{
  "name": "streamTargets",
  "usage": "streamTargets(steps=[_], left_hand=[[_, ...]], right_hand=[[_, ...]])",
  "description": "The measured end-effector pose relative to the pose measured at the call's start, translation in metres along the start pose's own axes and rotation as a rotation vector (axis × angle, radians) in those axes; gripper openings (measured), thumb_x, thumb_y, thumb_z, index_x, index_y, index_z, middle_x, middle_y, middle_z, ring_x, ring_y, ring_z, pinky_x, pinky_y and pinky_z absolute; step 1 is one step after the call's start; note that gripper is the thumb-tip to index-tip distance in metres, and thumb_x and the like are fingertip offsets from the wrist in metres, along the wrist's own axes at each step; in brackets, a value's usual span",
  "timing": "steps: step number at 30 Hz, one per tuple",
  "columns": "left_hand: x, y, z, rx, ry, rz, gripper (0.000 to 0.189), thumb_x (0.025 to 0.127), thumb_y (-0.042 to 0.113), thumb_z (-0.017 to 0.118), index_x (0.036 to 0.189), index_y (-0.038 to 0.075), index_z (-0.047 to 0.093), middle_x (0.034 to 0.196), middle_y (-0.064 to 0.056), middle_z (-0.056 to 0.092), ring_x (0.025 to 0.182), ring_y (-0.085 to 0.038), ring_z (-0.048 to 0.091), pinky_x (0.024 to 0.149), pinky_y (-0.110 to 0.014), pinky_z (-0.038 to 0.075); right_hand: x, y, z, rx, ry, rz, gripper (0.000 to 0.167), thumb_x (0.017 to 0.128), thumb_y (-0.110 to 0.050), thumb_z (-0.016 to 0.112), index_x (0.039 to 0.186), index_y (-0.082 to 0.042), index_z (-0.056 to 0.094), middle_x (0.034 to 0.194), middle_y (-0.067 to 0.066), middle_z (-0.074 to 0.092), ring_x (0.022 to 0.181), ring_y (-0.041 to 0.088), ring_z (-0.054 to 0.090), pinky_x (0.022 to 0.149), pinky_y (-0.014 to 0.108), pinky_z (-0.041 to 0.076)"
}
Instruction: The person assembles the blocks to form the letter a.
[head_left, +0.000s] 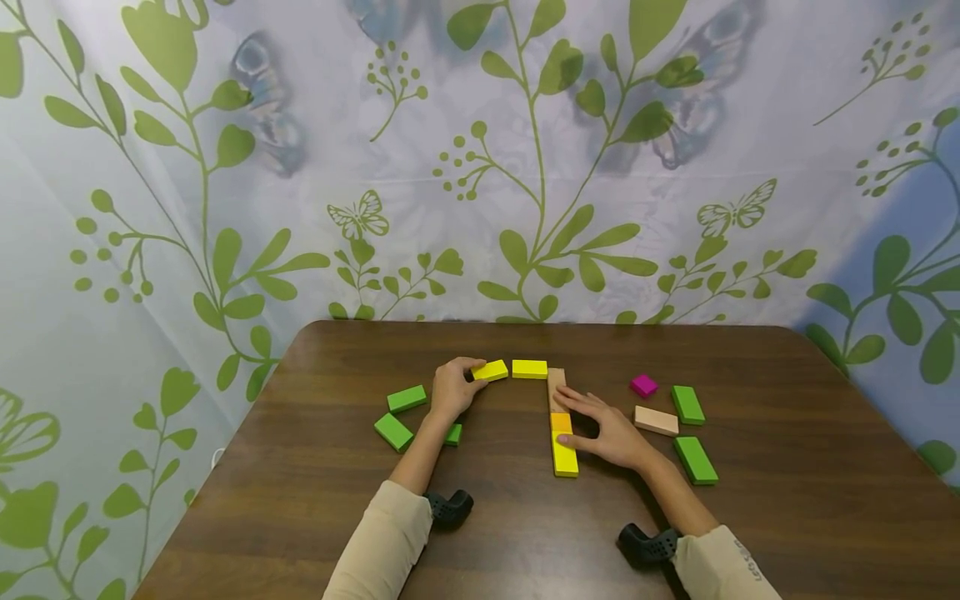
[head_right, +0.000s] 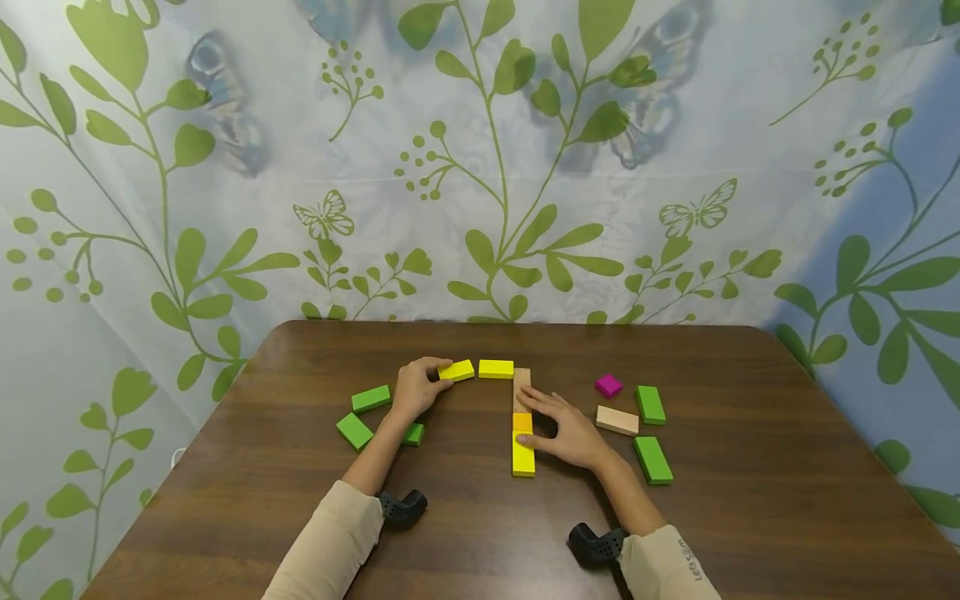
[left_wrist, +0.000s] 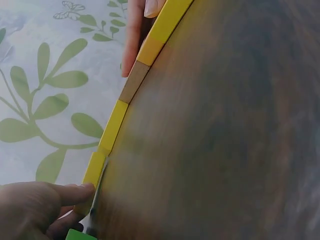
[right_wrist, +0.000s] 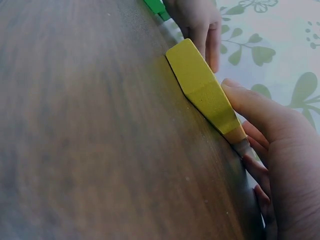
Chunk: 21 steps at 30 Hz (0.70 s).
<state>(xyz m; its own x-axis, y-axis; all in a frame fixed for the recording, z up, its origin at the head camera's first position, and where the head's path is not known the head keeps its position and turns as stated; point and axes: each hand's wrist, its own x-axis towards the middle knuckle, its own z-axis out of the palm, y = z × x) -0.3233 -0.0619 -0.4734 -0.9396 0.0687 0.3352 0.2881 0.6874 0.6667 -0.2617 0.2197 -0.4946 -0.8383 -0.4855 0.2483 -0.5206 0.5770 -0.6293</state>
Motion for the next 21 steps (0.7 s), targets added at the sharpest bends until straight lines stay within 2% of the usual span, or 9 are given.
streamTargets(steps=[21], left_hand=[[0.0013, -0.0012, 0.0063, -0.007, -0.021, 0.007, 0.031, 0.078, 0.013, 0.075, 0.109, 0.012, 0.070, 0.109, -0.006, 0.066, 0.103, -0.027, 0.059, 0.085, -0.041, 0.048]], right_hand=[[0.0005, 0.0023, 0.0001, 0.006, 0.001, -0.009, 0.071, 0.081, -0.044, 0.068, 0.141, -0.019, 0.042, 0.148, -0.001, 0.031, 0.133, 0.039, 0.023, 0.104, 0.060, 0.017]])
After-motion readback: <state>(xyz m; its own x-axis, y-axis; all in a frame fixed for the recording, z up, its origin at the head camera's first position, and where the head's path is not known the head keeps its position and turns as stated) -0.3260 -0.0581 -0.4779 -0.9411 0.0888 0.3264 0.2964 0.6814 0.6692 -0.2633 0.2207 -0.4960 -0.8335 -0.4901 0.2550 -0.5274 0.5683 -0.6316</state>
